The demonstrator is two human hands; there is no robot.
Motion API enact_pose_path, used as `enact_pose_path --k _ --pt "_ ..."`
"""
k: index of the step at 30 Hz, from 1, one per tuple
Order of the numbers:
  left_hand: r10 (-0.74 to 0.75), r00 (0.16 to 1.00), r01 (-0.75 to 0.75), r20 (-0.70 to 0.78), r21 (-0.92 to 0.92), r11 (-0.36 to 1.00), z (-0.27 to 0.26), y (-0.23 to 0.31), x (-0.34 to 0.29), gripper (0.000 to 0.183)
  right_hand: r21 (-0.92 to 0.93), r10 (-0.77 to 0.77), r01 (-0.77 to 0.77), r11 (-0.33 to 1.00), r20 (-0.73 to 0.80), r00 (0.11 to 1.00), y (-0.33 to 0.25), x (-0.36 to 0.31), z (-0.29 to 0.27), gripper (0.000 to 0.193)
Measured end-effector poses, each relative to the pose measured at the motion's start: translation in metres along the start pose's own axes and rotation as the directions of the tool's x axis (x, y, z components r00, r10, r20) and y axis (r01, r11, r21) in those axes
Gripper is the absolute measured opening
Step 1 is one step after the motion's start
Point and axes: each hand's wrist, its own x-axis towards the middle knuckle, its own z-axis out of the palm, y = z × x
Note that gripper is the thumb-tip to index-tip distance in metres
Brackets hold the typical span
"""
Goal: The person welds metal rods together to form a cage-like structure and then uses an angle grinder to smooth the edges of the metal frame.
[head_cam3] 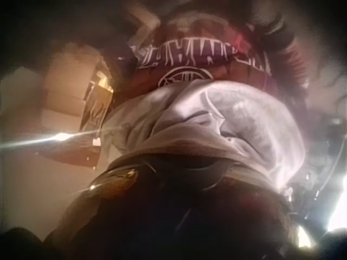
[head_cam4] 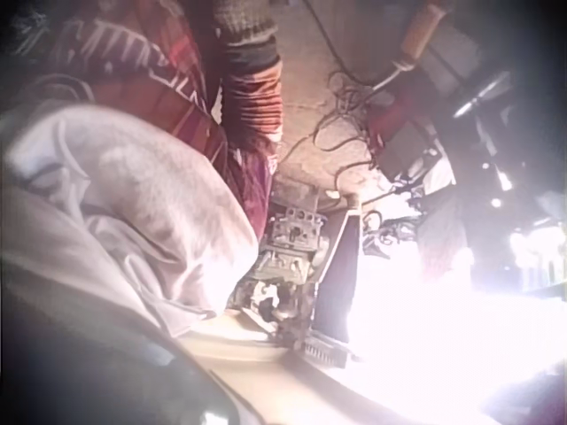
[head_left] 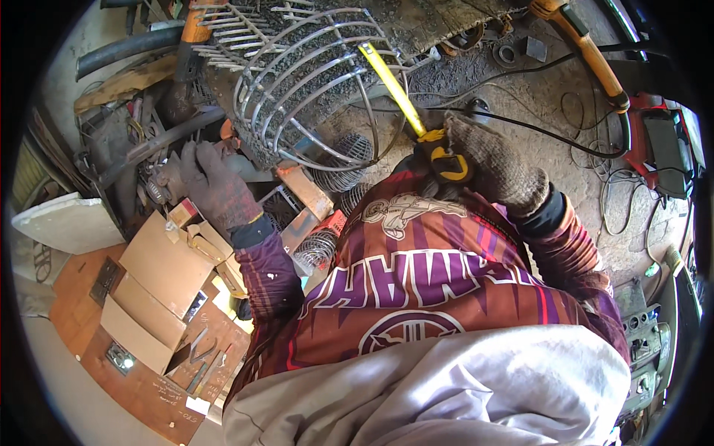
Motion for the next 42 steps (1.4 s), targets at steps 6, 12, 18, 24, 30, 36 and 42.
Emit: enact_pose_path --k 6,12,18,24,30,36,42 --pt "-0.033 0.993 -0.013 0.113 0.387 0.922 0.020 -0.035 -0.006 0.038 0.348 0.106 -0.094 0.933 -0.015 0.994 0.005 0.001 0.027 0.048" --pt "-0.202 0.964 0.248 0.174 -0.312 0.917 0.030 -0.123 -0.003 0.036 0.703 0.329 -0.332 0.629 0.146 0.933 -0.014 0.001 0.028 0.049" --pt "-0.148 0.986 0.161 0.076 -0.212 0.964 0.030 -0.120 -0.005 0.030 0.784 0.347 -0.355 0.510 0.190 0.918 -0.024 0.007 0.026 0.051" --pt "0.055 0.993 -0.056 0.101 0.007 0.998 0.024 -0.138 -0.004 0.027 0.810 0.331 -0.388 0.440 0.255 0.908 -0.021 0.005 0.030 0.052" --pt "-0.042 0.996 0.051 0.077 -0.128 0.990 0.025 -0.140 -0.004 0.025 0.885 0.402 -0.411 0.220 0.301 0.865 -0.030 0.010 0.025 0.053" --pt "-0.228 0.961 0.275 0.160 -0.427 0.861 0.029 -0.124 -0.006 0.025 0.856 0.383 -0.370 0.360 0.226 0.896 -0.031 0.006 0.029 0.054" --pt "-0.144 0.980 0.184 0.138 -0.347 0.920 0.032 -0.122 -0.007 0.025 0.837 0.372 -0.348 0.423 0.189 0.909 -0.031 0.007 0.031 0.055"
